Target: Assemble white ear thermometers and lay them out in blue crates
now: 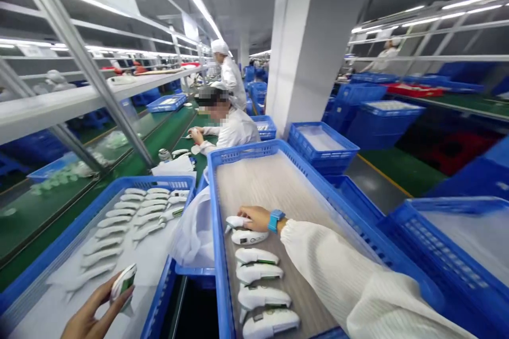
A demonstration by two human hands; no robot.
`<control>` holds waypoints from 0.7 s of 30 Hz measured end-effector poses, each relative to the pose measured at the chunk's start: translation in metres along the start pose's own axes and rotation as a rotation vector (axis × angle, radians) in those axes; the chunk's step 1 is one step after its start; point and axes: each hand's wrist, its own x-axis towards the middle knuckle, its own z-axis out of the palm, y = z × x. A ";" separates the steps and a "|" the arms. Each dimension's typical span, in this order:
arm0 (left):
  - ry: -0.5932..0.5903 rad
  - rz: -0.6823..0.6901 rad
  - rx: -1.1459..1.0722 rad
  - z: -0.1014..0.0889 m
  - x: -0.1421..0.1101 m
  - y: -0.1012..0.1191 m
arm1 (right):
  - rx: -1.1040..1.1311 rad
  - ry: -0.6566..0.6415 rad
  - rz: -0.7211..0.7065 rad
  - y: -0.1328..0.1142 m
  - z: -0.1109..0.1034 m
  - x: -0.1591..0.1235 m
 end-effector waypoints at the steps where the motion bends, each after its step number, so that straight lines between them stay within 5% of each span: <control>1: 0.003 -0.012 -0.030 0.001 -0.002 0.000 | -0.012 -0.007 -0.005 0.000 0.001 0.001; 6: 0.082 0.063 -0.128 0.005 -0.007 0.024 | -0.079 0.027 0.015 -0.008 -0.006 -0.004; 11: -0.043 0.366 -0.173 0.026 0.011 0.110 | -0.143 0.003 0.034 -0.019 -0.006 -0.025; 15: -0.168 0.722 0.028 0.076 0.046 0.196 | -0.171 -0.032 0.029 -0.026 0.009 -0.032; 18: -0.309 0.739 0.295 0.130 0.074 0.237 | -0.175 -0.019 0.043 -0.028 0.015 -0.032; 21: -0.403 0.688 0.502 0.182 0.096 0.252 | -0.174 -0.008 0.062 -0.027 0.016 -0.033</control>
